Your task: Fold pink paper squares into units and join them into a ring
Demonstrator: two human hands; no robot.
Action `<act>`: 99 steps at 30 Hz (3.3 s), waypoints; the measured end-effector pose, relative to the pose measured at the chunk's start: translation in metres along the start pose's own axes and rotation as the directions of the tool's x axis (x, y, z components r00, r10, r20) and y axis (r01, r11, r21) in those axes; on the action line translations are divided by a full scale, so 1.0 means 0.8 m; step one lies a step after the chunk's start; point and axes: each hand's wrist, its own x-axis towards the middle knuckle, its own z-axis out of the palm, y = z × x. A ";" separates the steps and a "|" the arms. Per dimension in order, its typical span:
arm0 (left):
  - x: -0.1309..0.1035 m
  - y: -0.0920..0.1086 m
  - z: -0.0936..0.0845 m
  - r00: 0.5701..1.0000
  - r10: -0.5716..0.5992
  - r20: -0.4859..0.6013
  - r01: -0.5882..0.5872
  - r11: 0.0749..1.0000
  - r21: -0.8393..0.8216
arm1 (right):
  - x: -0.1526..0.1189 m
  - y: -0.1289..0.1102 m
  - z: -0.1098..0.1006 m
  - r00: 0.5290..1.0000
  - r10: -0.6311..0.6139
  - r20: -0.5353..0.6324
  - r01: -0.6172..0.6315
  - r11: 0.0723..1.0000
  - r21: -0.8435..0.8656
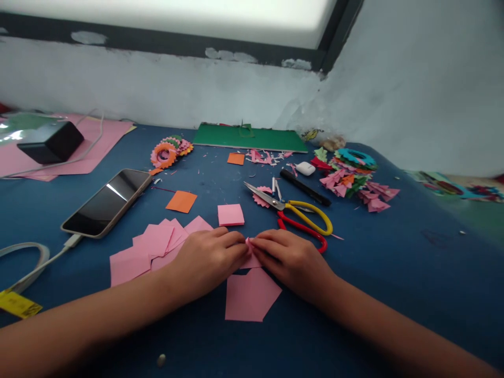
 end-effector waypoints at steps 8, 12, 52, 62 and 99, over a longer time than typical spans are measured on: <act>0.002 0.001 -0.001 1.000 0.023 -0.011 -0.023 1.000 0.006 | 0.026 -0.007 0.003 0.979 0.204 -0.015 -0.204 0.977 -0.057; 0.001 0.001 -0.001 0.999 0.030 -0.019 -0.030 0.999 0.021 | 0.025 -0.007 -0.005 0.980 0.199 0.006 -0.199 0.979 -0.038; -0.002 0.012 -0.005 0.998 0.062 -0.032 -0.060 0.997 0.047 | 0.002 0.016 -0.010 0.947 -0.318 0.033 0.320 0.945 -0.064; -0.003 0.012 -0.004 0.999 0.041 -0.007 -0.041 0.999 0.002 | 0.001 0.014 -0.011 0.943 -0.328 0.062 0.333 0.938 -0.092; 0.007 -0.021 -0.011 0.984 0.108 0.144 -0.070 0.967 -0.245 | 0.006 0.016 -0.023 0.940 -0.307 0.151 0.307 0.951 0.029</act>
